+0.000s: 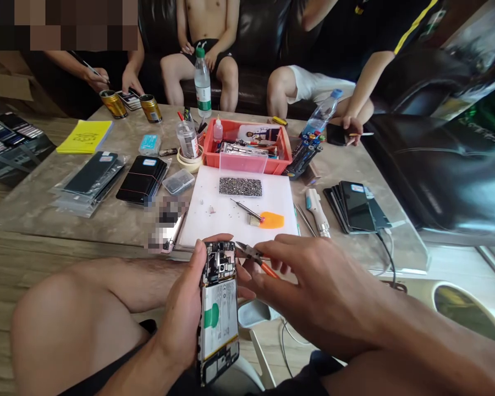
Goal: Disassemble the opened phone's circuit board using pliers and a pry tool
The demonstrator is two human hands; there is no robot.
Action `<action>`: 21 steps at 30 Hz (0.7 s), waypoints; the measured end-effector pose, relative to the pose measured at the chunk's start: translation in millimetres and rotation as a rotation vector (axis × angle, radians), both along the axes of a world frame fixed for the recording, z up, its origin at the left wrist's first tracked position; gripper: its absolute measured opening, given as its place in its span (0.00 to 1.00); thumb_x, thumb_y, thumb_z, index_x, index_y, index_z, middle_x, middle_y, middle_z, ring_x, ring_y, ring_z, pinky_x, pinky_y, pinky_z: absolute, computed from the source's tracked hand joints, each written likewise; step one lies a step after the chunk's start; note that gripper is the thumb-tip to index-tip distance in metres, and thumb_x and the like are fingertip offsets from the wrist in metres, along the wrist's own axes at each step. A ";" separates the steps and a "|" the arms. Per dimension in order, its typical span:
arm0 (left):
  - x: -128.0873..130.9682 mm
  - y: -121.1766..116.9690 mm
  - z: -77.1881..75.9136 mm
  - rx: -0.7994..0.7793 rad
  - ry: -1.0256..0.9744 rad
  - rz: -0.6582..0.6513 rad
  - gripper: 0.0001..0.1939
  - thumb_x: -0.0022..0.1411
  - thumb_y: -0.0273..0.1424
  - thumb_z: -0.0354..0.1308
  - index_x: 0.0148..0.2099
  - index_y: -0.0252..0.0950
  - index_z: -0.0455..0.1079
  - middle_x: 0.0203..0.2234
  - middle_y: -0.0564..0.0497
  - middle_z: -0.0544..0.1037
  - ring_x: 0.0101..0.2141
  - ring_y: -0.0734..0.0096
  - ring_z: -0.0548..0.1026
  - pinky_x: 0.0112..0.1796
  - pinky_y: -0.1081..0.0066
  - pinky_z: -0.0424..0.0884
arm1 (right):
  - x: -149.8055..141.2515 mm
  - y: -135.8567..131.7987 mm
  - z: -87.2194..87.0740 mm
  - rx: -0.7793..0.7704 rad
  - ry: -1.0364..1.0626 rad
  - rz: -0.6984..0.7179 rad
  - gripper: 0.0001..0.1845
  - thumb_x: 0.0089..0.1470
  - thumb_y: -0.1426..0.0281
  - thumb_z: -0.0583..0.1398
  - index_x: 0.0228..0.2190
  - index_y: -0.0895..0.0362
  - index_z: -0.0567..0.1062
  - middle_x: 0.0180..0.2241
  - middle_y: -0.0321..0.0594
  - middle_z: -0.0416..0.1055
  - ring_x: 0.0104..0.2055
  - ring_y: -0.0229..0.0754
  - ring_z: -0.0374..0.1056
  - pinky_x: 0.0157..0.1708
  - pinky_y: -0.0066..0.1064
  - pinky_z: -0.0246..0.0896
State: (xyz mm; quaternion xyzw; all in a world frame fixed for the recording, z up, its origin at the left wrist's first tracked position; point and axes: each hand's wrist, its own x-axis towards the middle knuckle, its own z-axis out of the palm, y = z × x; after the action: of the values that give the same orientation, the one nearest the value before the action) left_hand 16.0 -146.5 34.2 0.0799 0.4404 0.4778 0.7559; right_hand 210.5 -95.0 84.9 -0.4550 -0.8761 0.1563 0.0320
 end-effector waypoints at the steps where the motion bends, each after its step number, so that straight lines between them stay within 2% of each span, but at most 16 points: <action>1: 3.6 -0.2 -0.8 0.034 0.005 0.044 0.28 0.69 0.52 0.58 0.63 0.42 0.70 0.46 0.44 0.84 0.38 0.59 0.84 0.41 0.62 0.80 | -3.7 -2.5 1.8 -0.080 0.003 -0.030 0.16 0.67 0.58 0.59 0.32 0.54 0.76 0.26 0.37 0.72 0.25 0.38 0.64 0.26 0.31 0.50; 4: 13.3 0.2 -2.1 0.119 0.050 0.152 0.25 0.70 0.52 0.57 0.60 0.43 0.72 0.50 0.45 0.82 0.44 0.59 0.82 0.47 0.62 0.78 | -13.0 -8.7 6.3 -0.249 0.061 -0.101 0.13 0.66 0.61 0.59 0.31 0.54 0.73 0.27 0.37 0.72 0.25 0.37 0.63 0.25 0.31 0.48; 8: 18.8 0.9 -1.7 0.131 0.130 0.170 0.24 0.70 0.52 0.56 0.60 0.45 0.71 0.51 0.46 0.81 0.47 0.58 0.81 0.49 0.61 0.77 | -17.9 -12.0 6.4 -0.307 0.151 -0.107 0.07 0.62 0.65 0.60 0.32 0.54 0.71 0.28 0.34 0.72 0.25 0.36 0.62 0.26 0.31 0.47; 15: 22.2 -0.8 0.3 0.160 0.112 0.140 0.24 0.70 0.51 0.57 0.59 0.44 0.72 0.50 0.46 0.81 0.48 0.58 0.80 0.50 0.62 0.76 | -17.7 -15.2 2.6 -0.323 0.214 -0.111 0.08 0.63 0.64 0.59 0.32 0.54 0.68 0.27 0.33 0.70 0.24 0.35 0.59 0.26 0.31 0.44; 21: 25.8 1.0 3.1 0.185 0.108 0.182 0.23 0.71 0.51 0.56 0.57 0.41 0.73 0.47 0.45 0.82 0.47 0.58 0.81 0.50 0.61 0.76 | -17.6 -16.7 1.4 -0.314 0.202 -0.123 0.08 0.62 0.67 0.60 0.31 0.54 0.66 0.24 0.30 0.68 0.22 0.34 0.56 0.25 0.31 0.40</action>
State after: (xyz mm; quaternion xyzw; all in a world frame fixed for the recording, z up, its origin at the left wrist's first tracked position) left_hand 41.8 -145.5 37.2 0.1344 0.4399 0.5778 0.6742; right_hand 193.0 -111.8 86.3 -0.4890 -0.8039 0.3338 0.0576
